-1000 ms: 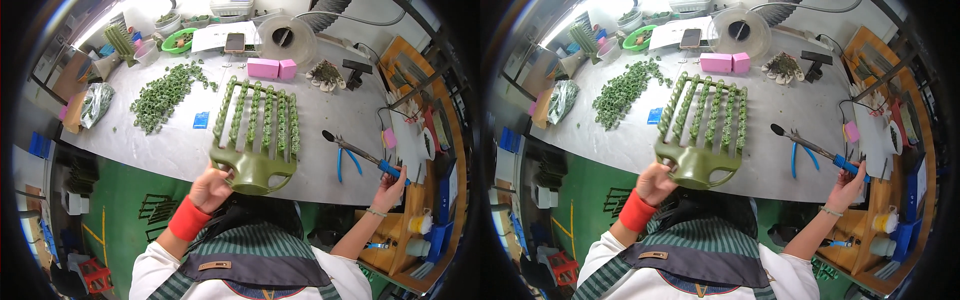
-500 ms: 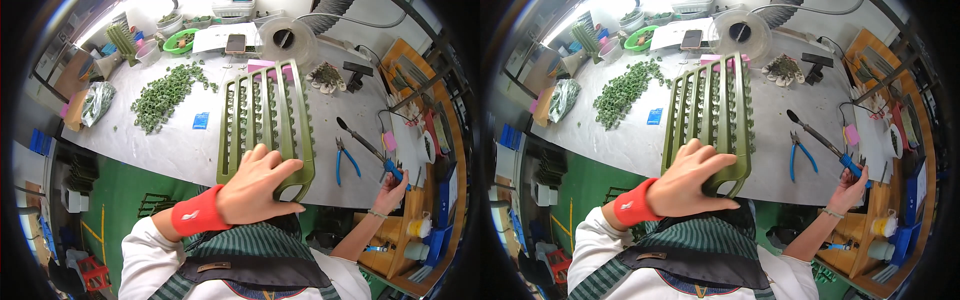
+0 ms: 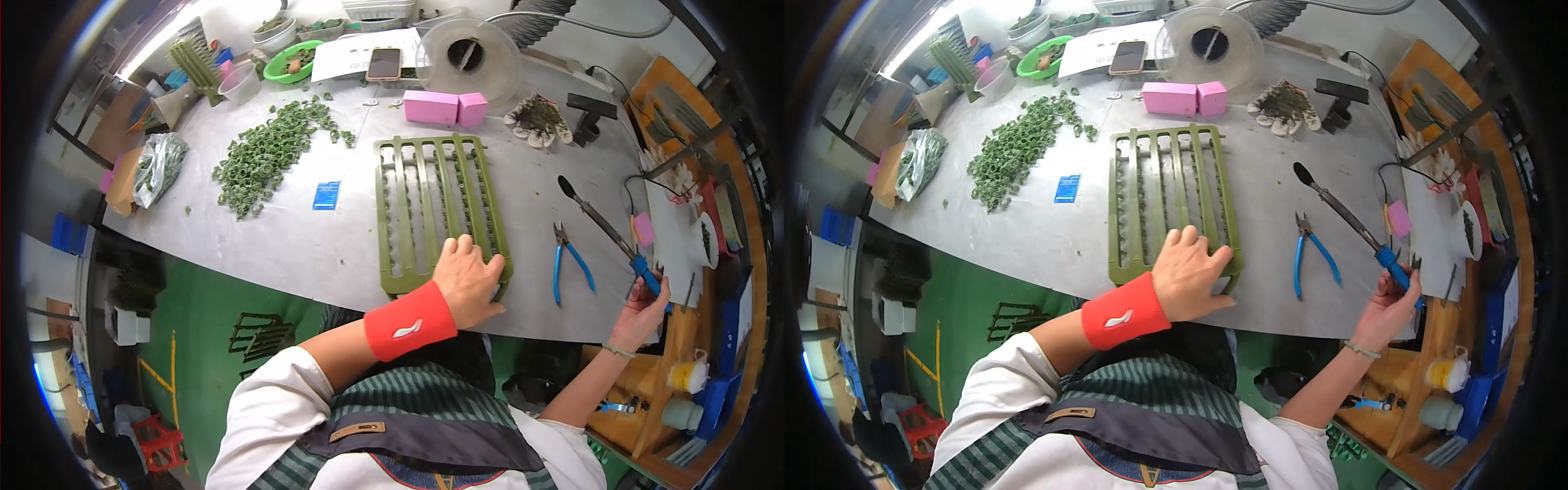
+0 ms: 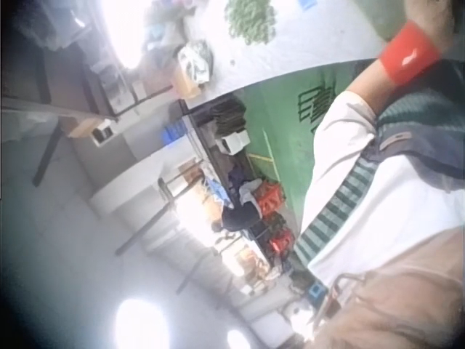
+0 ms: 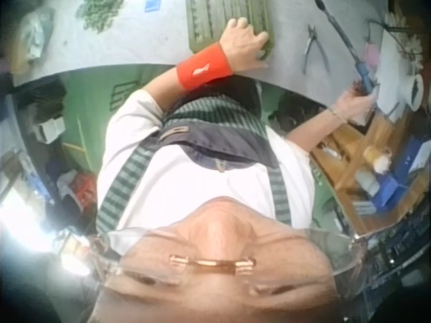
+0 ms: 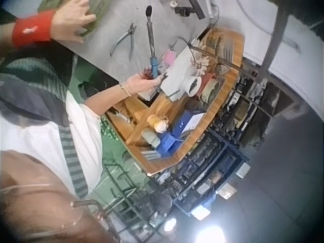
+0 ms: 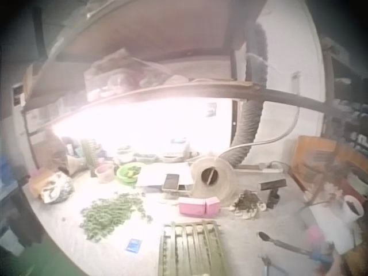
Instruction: The person places small green plastic pieces into a green rack, using a soldering iron to melt and bond the plastic components together, then holds up a finished green frame to show another person.
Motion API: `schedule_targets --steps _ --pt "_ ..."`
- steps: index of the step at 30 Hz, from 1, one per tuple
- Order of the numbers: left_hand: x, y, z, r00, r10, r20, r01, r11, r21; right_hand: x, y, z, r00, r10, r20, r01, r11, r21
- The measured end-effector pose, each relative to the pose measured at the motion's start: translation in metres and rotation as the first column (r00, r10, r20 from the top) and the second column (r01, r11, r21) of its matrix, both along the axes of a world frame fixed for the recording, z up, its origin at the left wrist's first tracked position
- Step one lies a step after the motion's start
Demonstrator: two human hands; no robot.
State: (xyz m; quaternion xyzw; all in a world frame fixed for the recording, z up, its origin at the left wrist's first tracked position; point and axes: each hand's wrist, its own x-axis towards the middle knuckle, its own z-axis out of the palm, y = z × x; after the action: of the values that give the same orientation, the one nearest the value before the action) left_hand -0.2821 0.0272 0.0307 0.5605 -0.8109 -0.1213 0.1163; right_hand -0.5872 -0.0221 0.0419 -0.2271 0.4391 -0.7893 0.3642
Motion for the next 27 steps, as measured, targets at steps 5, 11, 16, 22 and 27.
schedule_targets --steps 5,11,16,22,27 --pt "0.004 0.000 -0.006 0.999 0.037 -0.020 -0.036 0.999 0.037 0.002 -0.009 -0.007 1.000 0.004 -0.017 -0.004 1.000 0.025" --pt "0.111 -0.047 0.001 0.886 0.161 -0.434 -0.283 0.930 -0.233 0.014 -0.016 -0.002 1.000 0.024 -0.020 -0.024 0.999 0.030" --pt "0.290 -0.133 -0.043 0.880 0.436 -0.188 -0.472 0.765 -0.437 0.035 -0.024 0.006 0.997 0.059 -0.047 -0.057 0.998 0.041" --pt "0.325 -0.181 -0.069 0.811 0.574 -0.112 -0.583 0.809 -0.073 0.061 -0.033 0.018 0.995 0.069 -0.070 -0.064 0.996 0.070" --pt "0.327 -0.176 -0.073 0.760 0.619 -0.201 -0.621 0.782 0.058 0.094 -0.043 0.030 0.984 0.152 -0.095 -0.144 0.986 0.086"
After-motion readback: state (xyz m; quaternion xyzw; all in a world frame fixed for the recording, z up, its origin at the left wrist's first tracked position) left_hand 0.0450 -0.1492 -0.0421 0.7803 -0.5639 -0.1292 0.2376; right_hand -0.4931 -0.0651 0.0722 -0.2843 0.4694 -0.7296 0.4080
